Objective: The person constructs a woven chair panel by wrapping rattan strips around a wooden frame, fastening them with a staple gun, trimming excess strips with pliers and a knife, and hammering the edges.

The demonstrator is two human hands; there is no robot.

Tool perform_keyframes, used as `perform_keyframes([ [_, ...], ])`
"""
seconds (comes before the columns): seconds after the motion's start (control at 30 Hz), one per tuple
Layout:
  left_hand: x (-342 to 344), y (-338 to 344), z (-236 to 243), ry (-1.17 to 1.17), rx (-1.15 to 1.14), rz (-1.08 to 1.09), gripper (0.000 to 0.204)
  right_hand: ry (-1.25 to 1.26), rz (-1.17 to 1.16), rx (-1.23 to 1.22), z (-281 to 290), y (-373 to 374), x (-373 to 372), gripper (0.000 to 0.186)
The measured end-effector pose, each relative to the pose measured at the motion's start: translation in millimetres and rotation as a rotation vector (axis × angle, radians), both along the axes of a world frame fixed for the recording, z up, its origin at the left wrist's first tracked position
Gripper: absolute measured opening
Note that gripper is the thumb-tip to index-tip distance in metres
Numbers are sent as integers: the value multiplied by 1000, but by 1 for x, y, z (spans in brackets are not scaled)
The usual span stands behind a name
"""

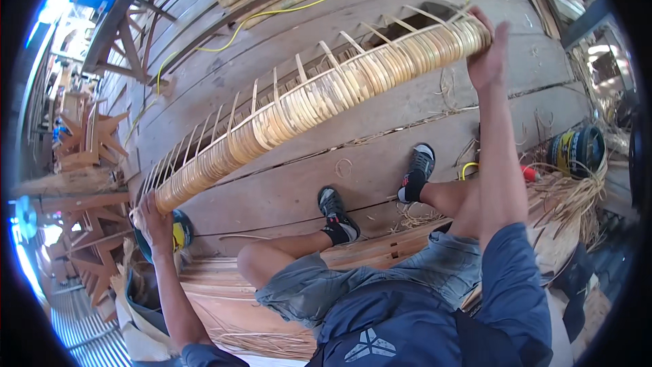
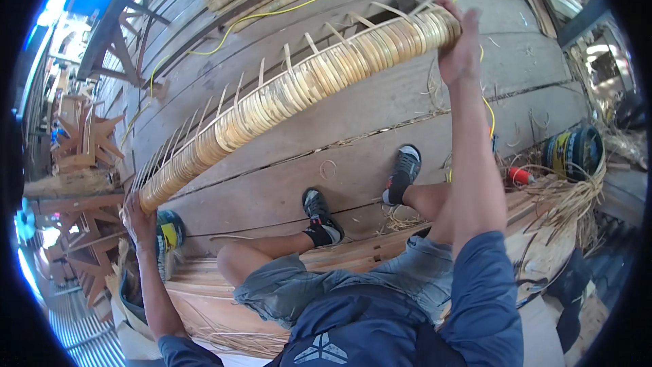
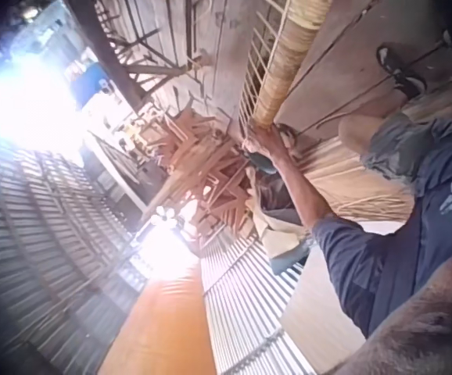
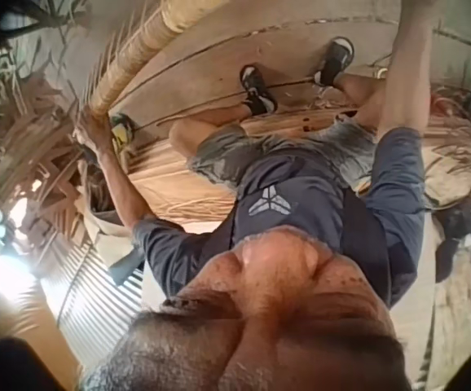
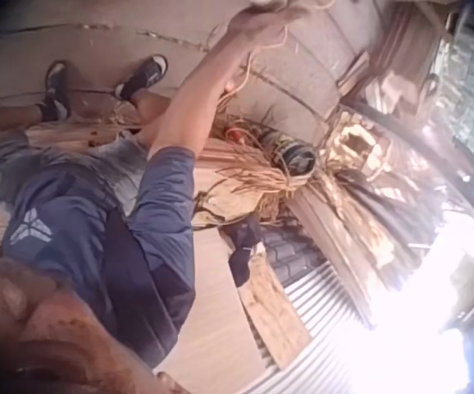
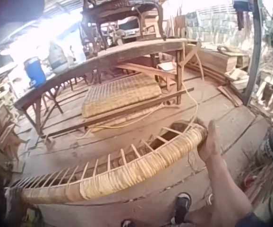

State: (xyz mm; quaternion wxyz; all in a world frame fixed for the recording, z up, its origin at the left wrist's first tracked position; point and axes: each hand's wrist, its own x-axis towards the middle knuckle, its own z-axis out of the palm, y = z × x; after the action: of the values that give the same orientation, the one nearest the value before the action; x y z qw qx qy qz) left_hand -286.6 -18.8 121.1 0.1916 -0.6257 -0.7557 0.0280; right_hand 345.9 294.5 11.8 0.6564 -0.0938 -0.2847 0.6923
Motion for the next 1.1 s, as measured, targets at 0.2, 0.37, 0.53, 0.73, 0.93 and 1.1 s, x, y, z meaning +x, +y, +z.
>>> perform_keyframes([
  [0.2, -57, -12, -4, -56, 48, 37, 58, -996, -247, 24, -19, -65, -20, 69],
  [0.37, -74, -6, -10, 13, 56, 25, 63, -1502, -421, 205, -20, -50, -24, 77],
  [0.53, -85, -18, -14, 78, 66, 84, 67, -1569, -402, 316, 11, -42, -48, 76],
  [0.73, -93, -15, -19, 242, 137, 252, 73, -1526, -362, 313, 24, -47, -53, 77],
  [0.93, -95, 11, 1, 132, 515, 561, 78, -1202, -243, 551, 80, -88, -107, 97],
  [1.1, 9, -11, -59, -391, 452, 338, 75, -1001, -334, 654, 103, -104, -162, 102],
])
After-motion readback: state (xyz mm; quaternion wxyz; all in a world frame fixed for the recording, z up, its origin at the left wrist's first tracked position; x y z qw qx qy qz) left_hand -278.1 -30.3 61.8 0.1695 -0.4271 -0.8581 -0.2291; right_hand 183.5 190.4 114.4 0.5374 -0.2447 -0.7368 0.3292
